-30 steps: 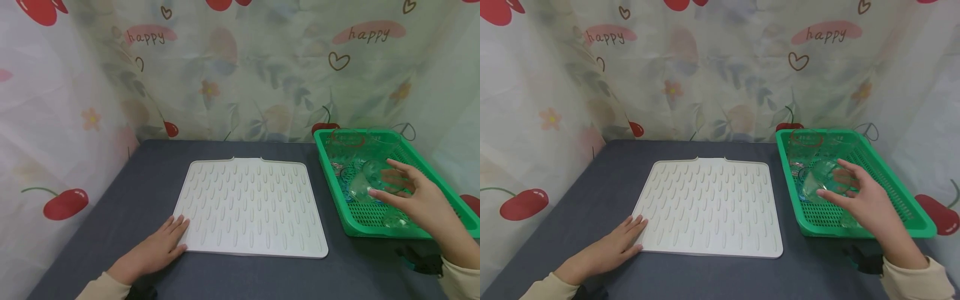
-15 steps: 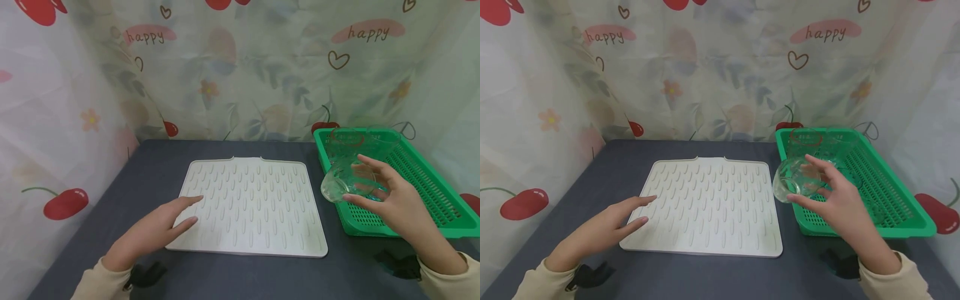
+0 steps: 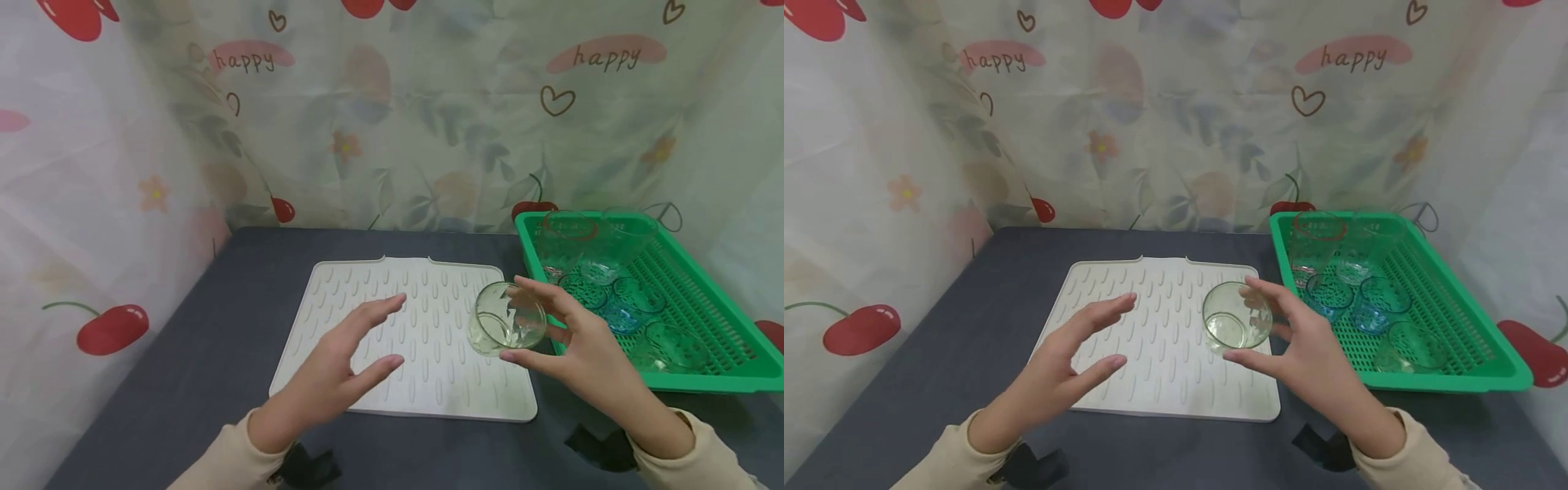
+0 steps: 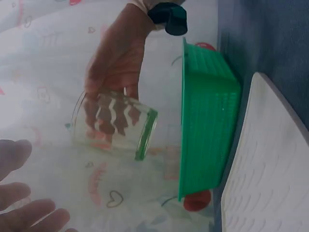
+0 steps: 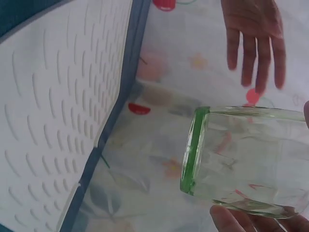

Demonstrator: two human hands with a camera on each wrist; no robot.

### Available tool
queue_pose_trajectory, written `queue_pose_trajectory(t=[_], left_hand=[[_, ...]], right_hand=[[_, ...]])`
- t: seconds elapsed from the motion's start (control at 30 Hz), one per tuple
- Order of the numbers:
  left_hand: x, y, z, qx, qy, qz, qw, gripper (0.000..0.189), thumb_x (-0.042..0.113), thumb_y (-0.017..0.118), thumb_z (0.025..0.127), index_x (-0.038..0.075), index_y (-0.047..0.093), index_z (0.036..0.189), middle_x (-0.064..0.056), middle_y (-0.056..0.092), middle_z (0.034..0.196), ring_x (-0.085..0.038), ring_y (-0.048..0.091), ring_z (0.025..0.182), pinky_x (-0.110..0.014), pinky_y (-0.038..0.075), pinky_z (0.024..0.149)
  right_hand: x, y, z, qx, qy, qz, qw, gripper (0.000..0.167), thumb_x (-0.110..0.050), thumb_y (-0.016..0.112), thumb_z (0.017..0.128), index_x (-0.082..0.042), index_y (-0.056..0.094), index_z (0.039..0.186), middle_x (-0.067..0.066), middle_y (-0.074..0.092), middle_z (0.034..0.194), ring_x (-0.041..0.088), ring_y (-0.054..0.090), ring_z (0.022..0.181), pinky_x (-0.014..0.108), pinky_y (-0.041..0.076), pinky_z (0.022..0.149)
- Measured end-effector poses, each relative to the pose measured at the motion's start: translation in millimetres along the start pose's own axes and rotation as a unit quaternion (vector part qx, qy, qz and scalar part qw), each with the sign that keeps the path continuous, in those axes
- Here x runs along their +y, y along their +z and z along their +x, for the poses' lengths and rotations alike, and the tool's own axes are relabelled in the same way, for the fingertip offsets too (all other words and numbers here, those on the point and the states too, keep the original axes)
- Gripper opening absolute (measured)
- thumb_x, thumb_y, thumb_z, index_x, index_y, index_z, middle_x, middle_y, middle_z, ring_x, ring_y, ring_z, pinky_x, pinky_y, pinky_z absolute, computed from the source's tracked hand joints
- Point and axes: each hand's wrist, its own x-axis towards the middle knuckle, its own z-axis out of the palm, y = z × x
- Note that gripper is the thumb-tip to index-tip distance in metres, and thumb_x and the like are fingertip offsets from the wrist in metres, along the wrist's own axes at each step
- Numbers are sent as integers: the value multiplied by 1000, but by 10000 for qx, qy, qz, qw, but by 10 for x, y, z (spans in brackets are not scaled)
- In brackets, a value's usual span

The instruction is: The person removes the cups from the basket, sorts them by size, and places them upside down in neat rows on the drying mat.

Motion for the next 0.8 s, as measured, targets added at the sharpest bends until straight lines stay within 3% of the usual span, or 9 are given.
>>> queue_pose_trajectory(t=[0.2,0.4,0.6,0.8], left_hand=[[45,219,74,118,-375,-911,9951,64,13,67,92,13,36,149,-4,41,150,-19,41,138,-34,38,111],[28,369,112,-302,-881,-1531,9838,72,15,72,88,17,34,150,2,38,152,-15,36,141,-33,35,112],[-36,468,76,-625,-759,-1602,9822,75,15,73,87,12,33,150,-5,45,146,-22,45,136,-32,38,110],[-104,547,60,-611,-651,-1628,9826,79,11,77,83,11,34,149,-8,51,137,-19,48,132,-28,44,104]], right_hand=[[-34,168,-1,-153,-274,200,9993,86,-13,87,69,-21,44,144,3,60,125,-8,52,113,10,50,84],[11,328,-37,-455,-543,260,9971,83,-17,89,67,-16,48,139,2,63,123,0,57,114,21,54,84],[59,447,-74,-706,-607,454,9946,81,-21,89,67,-12,50,137,5,63,124,7,59,114,28,56,84],[96,513,-78,-874,-554,595,9929,78,-26,89,67,-12,50,134,4,63,123,15,60,113,28,56,84]])
